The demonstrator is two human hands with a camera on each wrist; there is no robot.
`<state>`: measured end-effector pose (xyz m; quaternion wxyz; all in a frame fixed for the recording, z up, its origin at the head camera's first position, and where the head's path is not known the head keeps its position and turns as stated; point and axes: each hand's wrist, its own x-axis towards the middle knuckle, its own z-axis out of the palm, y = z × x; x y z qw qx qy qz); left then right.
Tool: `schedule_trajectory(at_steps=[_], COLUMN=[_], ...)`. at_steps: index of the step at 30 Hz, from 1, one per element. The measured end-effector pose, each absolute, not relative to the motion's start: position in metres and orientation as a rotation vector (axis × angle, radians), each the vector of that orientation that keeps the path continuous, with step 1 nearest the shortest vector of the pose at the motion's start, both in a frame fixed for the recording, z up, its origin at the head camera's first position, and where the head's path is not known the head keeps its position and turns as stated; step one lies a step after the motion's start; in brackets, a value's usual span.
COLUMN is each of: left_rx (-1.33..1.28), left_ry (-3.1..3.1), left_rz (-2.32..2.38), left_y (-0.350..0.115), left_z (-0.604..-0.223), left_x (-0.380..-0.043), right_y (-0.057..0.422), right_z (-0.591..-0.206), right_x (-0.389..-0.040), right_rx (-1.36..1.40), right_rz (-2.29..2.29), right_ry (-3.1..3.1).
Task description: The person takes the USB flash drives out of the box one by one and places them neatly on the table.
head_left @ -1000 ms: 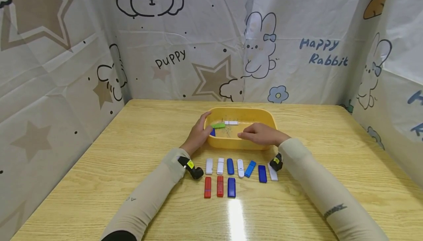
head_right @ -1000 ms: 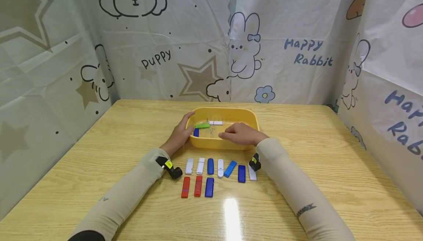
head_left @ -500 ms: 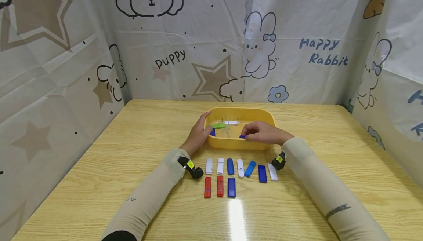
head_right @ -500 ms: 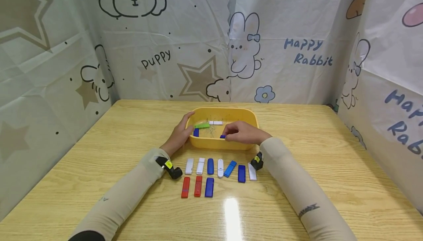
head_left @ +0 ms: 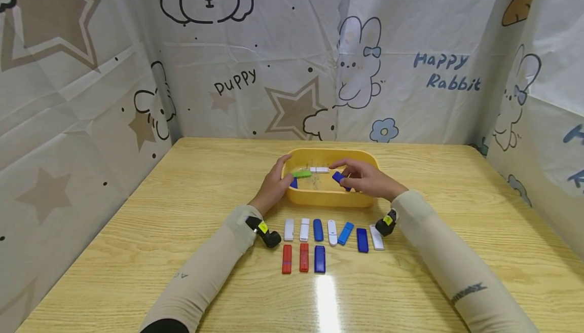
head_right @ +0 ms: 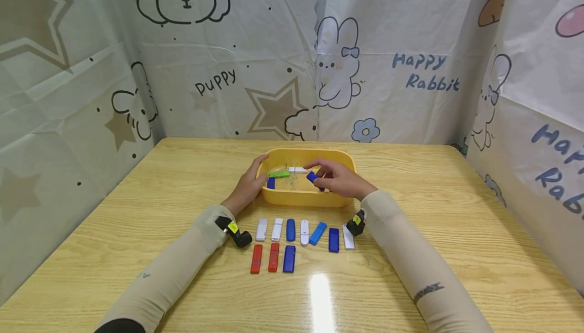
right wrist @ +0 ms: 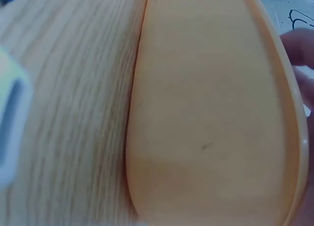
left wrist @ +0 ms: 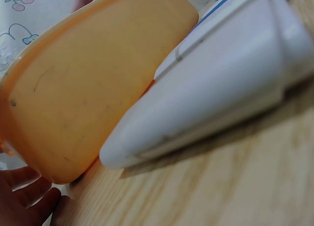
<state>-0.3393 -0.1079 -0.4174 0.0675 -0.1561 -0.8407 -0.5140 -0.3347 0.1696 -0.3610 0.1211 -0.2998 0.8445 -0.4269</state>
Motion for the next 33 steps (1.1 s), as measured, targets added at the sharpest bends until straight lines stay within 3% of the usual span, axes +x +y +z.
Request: schedule_trajectory(at_steps=[33], left_rx=[-0.461], left_ry=[-2.544], left_rz=[-1.550], left_y=[-0.1086], left_z=[-0.4175], left_x=[-0.3407], right_y=[0.1714], right_z=[-0.3657], right_x=[-0.3349], right_rx=[-0.739], right_rz=[-1.484], right_ry=[2.458])
